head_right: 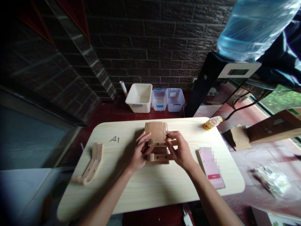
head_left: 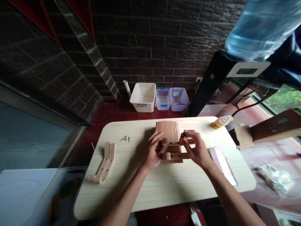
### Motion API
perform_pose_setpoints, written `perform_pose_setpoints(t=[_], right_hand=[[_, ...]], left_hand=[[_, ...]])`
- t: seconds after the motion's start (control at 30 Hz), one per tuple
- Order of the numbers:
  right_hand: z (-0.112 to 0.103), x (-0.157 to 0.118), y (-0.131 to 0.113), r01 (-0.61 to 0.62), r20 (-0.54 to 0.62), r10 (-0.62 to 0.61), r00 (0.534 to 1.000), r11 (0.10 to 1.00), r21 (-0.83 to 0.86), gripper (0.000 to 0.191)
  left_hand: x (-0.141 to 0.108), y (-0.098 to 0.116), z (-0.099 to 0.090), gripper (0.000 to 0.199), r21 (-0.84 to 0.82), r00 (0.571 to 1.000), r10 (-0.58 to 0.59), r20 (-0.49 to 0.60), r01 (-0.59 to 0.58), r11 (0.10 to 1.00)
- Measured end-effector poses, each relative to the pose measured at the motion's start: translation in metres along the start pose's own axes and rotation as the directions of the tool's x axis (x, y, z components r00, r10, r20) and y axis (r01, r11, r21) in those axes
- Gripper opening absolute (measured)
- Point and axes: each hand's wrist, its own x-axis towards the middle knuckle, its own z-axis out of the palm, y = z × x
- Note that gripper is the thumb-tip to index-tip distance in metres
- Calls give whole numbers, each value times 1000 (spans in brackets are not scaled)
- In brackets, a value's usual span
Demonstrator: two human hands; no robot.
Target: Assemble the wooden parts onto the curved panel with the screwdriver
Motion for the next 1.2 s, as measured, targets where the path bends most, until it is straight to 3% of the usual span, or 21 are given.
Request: perform_pose_setpoints(t=[0.47, 0.67, 0.87, 0.97, 1.2], right_hand=[[0, -4, -1, -35, 65, 37, 997, 999, -30, 45], [-2, -2, -3, -27, 19, 28, 999, 998, -52, 42], [-3, -2, -7, -43, 93, 41, 995, 999, 21, 51], [0, -5, -5, -38, 72, 33, 997, 997, 69, 53], [-1, -3, -9, -51, 38, 51, 998, 999, -10, 41]], left_hand=[[1, 0, 0, 23, 22, 1000, 6, 2, -6, 1000], [0, -1, 0, 25, 12, 1000, 1, 7, -1, 1000], [0, -2, 1, 24, 12, 1000, 4, -3, -4, 1000], [0, -3, 1, 24, 15, 1000, 5, 4, -5, 1000], [0, -3, 2, 27, 9, 1000, 12, -10, -12, 1000]])
